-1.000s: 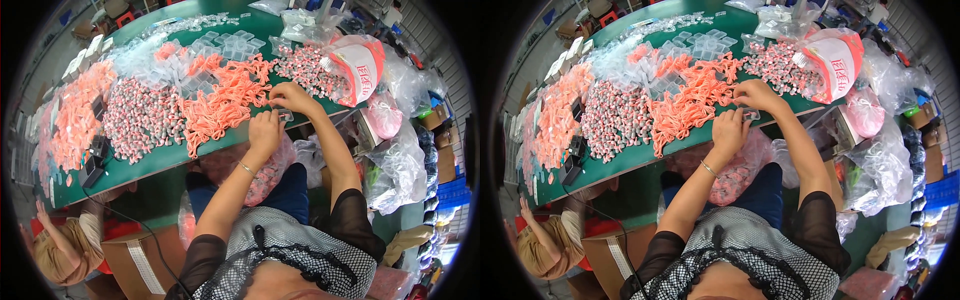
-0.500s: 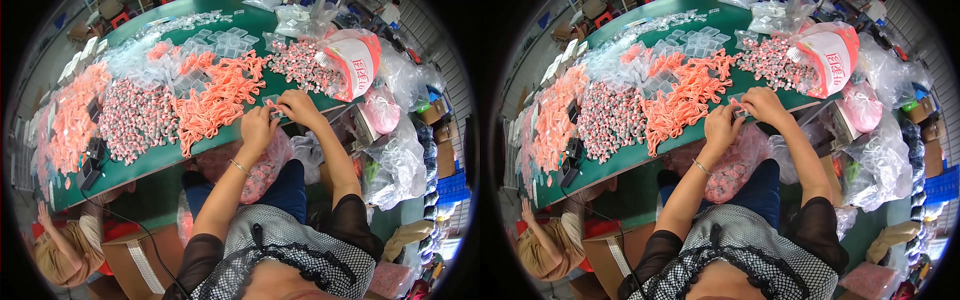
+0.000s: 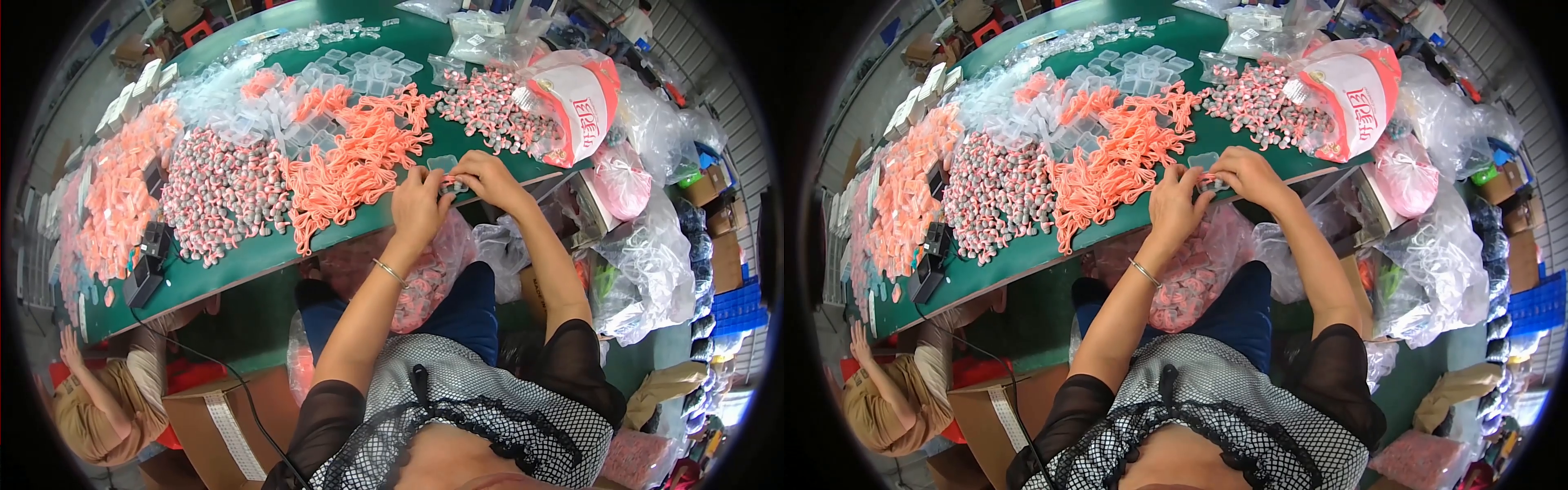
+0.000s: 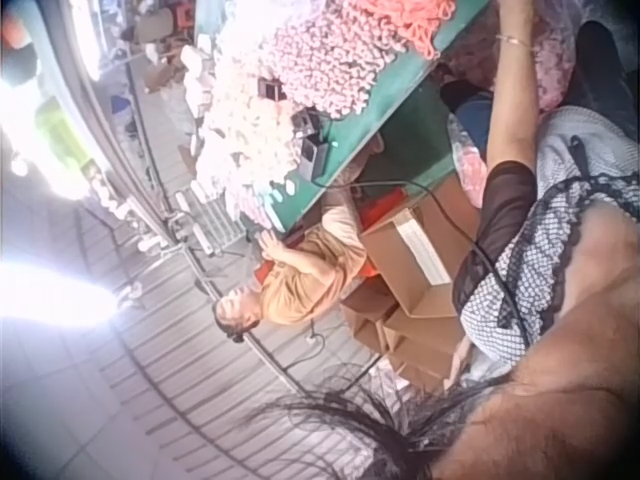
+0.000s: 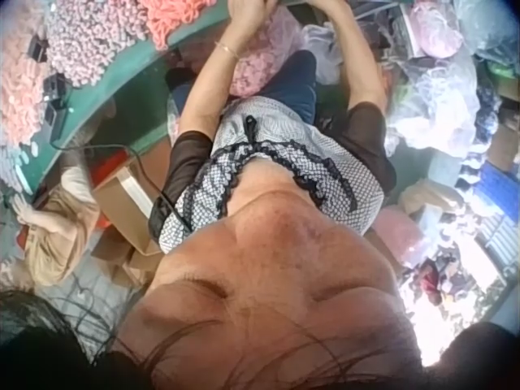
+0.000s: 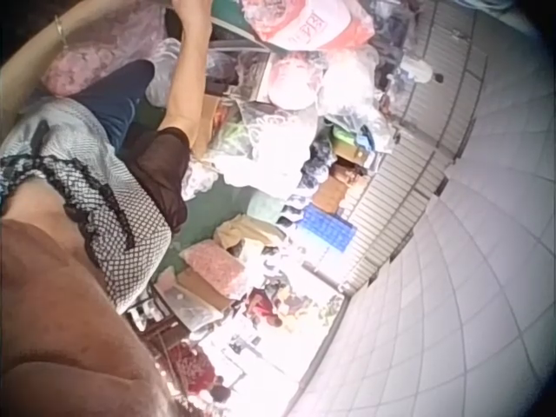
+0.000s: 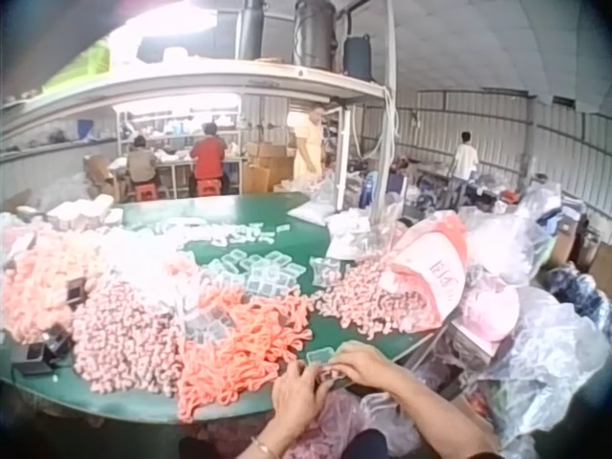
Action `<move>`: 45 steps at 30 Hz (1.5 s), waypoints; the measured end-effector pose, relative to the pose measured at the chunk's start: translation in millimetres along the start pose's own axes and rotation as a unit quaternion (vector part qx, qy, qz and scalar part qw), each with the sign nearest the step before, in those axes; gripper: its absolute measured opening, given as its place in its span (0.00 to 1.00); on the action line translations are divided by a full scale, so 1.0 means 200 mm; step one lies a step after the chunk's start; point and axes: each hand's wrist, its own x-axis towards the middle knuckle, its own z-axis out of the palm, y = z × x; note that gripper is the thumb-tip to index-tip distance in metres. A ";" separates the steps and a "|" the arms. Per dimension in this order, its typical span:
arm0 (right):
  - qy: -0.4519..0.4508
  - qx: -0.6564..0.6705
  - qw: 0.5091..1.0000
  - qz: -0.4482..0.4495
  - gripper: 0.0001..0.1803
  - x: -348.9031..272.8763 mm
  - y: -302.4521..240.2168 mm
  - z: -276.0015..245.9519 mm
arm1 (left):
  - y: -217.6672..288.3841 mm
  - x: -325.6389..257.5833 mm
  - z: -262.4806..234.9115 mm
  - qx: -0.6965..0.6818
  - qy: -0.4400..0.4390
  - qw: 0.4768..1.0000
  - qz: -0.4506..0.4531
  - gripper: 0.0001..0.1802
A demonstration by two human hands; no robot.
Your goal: Packaging small pink plastic components into small plastic bags at a workbench.
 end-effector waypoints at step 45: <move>0.105 0.057 0.989 0.091 0.09 0.01 0.00 0.09 | 0.00 0.01 0.01 -0.016 0.009 1.000 -0.008 0.36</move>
